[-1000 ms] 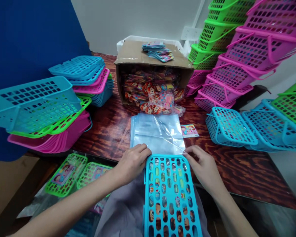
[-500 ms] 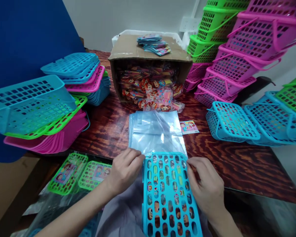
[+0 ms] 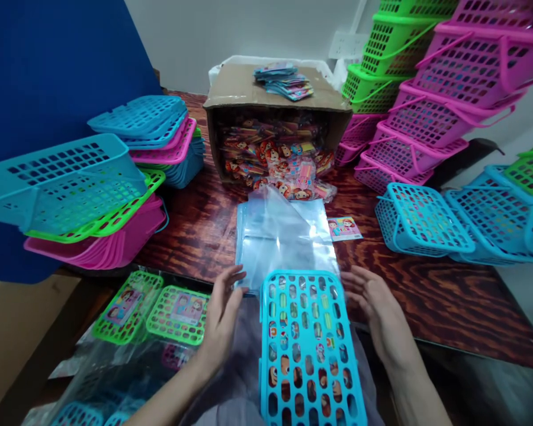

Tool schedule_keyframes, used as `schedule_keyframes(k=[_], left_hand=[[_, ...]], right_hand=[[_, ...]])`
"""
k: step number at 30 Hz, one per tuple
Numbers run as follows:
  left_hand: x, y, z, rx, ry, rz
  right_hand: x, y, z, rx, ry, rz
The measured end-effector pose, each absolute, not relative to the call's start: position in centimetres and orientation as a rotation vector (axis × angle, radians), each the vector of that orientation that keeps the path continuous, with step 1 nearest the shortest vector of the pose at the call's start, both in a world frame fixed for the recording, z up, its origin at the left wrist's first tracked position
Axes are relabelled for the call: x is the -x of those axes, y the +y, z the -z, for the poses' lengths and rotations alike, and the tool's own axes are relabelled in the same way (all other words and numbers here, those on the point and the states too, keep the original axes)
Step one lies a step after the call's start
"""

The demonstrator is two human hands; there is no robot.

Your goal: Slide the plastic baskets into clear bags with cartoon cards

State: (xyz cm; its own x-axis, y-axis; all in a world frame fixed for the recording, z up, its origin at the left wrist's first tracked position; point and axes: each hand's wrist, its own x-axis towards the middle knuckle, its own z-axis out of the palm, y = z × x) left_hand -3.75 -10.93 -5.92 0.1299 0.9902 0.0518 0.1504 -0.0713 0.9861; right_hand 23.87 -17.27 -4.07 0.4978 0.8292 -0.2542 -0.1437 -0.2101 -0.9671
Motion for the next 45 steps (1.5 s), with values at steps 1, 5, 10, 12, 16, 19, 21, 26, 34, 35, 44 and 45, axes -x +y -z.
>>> schedule_keyframes(k=[1, 5, 10, 12, 16, 19, 21, 26, 34, 35, 44, 45], left_hand=[[3.2, -10.5, 5.9, -1.226, 1.224, -1.058], [1.4, -9.3, 5.7, -0.919, 1.210, -0.834], [0.6, -9.9, 4.6, -1.061, 1.199, -0.755], [0.6, -10.2, 4.4, -1.087, 1.188, -0.744], [1.1, -10.6, 4.7, -1.213, 1.292, -0.833], [1.6, -10.2, 4.1, -1.426, 1.279, -0.882], [1.8, -9.6, 3.3, -1.593, 1.236, -0.823], [2.4, -6.2, 1.6, -1.941, 1.182, -0.812], [2.5, -2.9, 1.8, -2.131, 0.899, -0.589], [2.4, -3.1, 1.7, -2.131, 0.881, -0.584], [2.1, -4.8, 0.7, -2.079, 0.894, -0.652], [1.7, -4.6, 0.4, -2.083, 0.900, -0.671]], right_hand=[[-23.8, -16.4, 4.3, 1.538, -0.547, -1.008], [-22.9, -14.4, 4.9, 1.556, -0.373, -1.062], [-21.9, -15.3, 5.0, 1.551, -0.356, -1.242], [-21.7, -15.8, 4.9, 1.517, -0.418, -1.257], [-22.3, -16.2, 4.7, 1.598, -0.675, -1.095], [-23.7, -15.7, 4.3, 1.690, -0.954, -0.874], [-24.7, -15.0, 3.8, 1.692, -1.129, -0.834], [-26.7, -13.0, 2.6, 1.694, -1.538, -0.763], [-28.4, -12.3, 2.8, 1.671, -1.874, -0.868], [-28.3, -12.1, 2.8, 1.661, -1.867, -0.874], [-25.8, -10.3, 2.5, 1.538, -1.730, -0.905], [-25.7, -10.2, 2.5, 1.547, -1.701, -0.890]])
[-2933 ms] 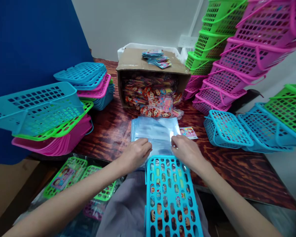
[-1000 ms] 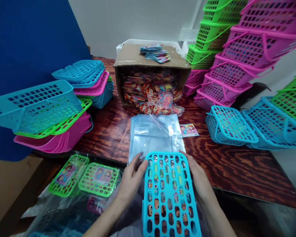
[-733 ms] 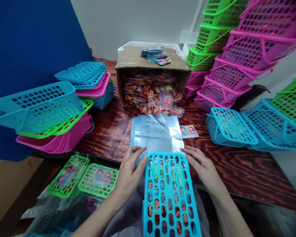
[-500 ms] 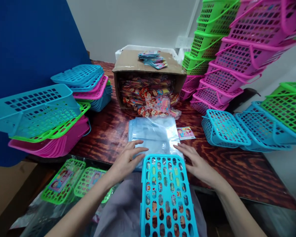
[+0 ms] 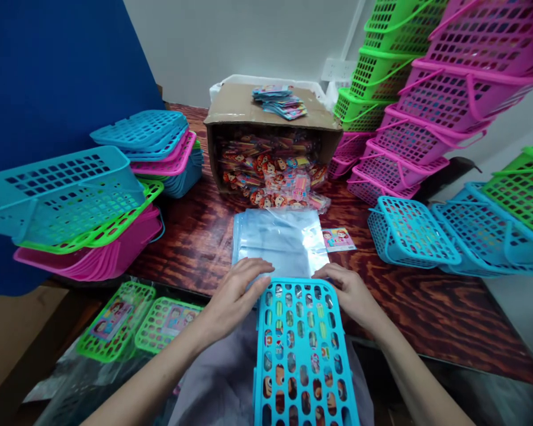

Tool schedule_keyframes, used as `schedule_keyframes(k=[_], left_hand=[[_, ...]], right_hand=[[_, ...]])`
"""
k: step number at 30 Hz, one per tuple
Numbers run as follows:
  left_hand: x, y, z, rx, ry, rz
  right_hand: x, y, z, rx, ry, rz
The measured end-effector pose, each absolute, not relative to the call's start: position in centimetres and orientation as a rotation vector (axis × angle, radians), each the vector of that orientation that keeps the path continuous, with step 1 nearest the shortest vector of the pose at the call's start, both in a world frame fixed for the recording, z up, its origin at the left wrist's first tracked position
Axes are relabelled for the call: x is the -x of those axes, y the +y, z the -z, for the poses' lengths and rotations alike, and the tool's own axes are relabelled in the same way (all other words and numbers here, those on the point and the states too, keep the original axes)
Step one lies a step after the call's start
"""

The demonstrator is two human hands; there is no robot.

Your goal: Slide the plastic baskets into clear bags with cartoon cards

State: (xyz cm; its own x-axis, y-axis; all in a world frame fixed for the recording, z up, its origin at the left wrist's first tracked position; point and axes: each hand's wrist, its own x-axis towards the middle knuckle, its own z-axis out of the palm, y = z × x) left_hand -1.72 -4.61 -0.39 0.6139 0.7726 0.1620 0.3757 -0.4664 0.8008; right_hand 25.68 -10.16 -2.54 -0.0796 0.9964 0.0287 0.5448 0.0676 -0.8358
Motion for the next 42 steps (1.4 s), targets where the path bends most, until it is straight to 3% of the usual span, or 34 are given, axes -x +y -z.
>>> schedule_keyframes(k=[9, 14, 20, 26, 37, 39, 42], left_hand=[[-7.7, -2.5, -3.1, -2.615, 0.970, -0.253], [-7.3, -1.5, -2.7, -2.862, 1.018, -0.192], [-0.9, -2.4, -1.1, -3.038, 0.998, -0.357], [2.4, -5.3, 0.5, -3.039, 0.893, -0.772], [5.5, -11.0, 4.6, -2.736, 0.646, -0.853], [6.0, -11.6, 5.0, -2.439, 0.663, -0.814], [5.2, -11.4, 6.0, -1.649, 0.952, -1.076]], right_hand=[[-24.8, -8.8, 1.1, 1.554, -1.570, -0.684], [-24.3, -10.9, 0.0, 1.550, -1.609, -0.404], [-23.5, -13.9, 0.9, 1.562, -1.697, -0.223], [-22.9, -16.0, 1.9, 1.465, -1.853, 0.028], [-22.2, -21.9, 3.2, 1.414, -2.026, 0.032], [-22.2, -22.0, 3.1, 1.415, -1.982, -0.018], [-22.1, -21.8, 2.7, 1.439, -1.859, -0.143]])
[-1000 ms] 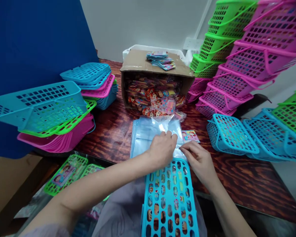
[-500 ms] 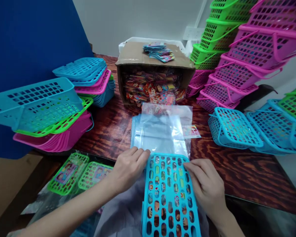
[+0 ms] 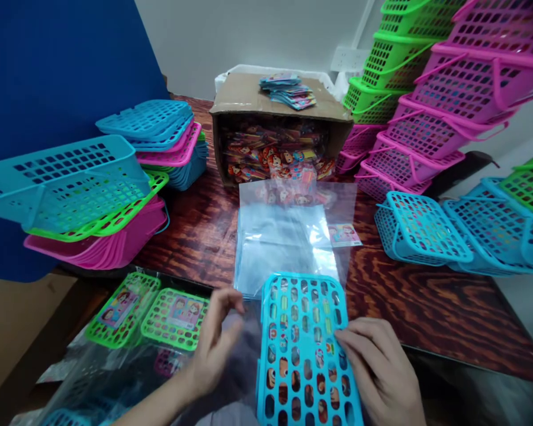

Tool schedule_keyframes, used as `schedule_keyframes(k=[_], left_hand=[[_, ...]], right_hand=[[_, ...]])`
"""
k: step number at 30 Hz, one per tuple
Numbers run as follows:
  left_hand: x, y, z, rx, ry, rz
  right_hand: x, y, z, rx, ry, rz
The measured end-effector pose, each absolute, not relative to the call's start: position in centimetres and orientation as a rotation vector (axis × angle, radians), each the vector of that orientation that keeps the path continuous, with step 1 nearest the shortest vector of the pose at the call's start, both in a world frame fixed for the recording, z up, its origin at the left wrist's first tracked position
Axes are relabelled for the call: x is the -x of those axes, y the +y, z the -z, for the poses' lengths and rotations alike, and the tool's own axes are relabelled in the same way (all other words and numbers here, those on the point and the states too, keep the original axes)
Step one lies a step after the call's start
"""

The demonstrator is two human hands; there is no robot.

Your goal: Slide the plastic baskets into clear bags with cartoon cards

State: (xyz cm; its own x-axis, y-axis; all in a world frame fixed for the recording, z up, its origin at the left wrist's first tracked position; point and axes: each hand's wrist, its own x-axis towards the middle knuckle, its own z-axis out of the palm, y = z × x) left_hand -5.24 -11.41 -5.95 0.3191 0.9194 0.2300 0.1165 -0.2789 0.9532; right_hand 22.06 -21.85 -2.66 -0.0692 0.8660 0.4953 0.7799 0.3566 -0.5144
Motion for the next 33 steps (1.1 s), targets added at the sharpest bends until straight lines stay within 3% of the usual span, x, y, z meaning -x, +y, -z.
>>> schedule_keyframes(k=[4, 11, 20, 33], left_hand=[[1.9, -10.4, 7.1, -0.881, 0.998, -1.160], [-0.7, -11.5, 5.5, -0.724, 0.930, -0.839], [-0.9, -12.0, 4.0, -0.838, 1.014, -0.817], [0.0, -13.7, 2.1, -0.675, 0.850, -0.754]], right_hand=[[-21.7, -21.9, 2.4, 1.476, -1.641, -0.390], [-21.1, -18.5, 3.9, 1.422, -0.350, -0.959], [-21.2, -15.6, 5.2, 1.563, -0.464, -1.115], [-19.1, -18.9, 2.5, 1.295, 0.039, -1.593]])
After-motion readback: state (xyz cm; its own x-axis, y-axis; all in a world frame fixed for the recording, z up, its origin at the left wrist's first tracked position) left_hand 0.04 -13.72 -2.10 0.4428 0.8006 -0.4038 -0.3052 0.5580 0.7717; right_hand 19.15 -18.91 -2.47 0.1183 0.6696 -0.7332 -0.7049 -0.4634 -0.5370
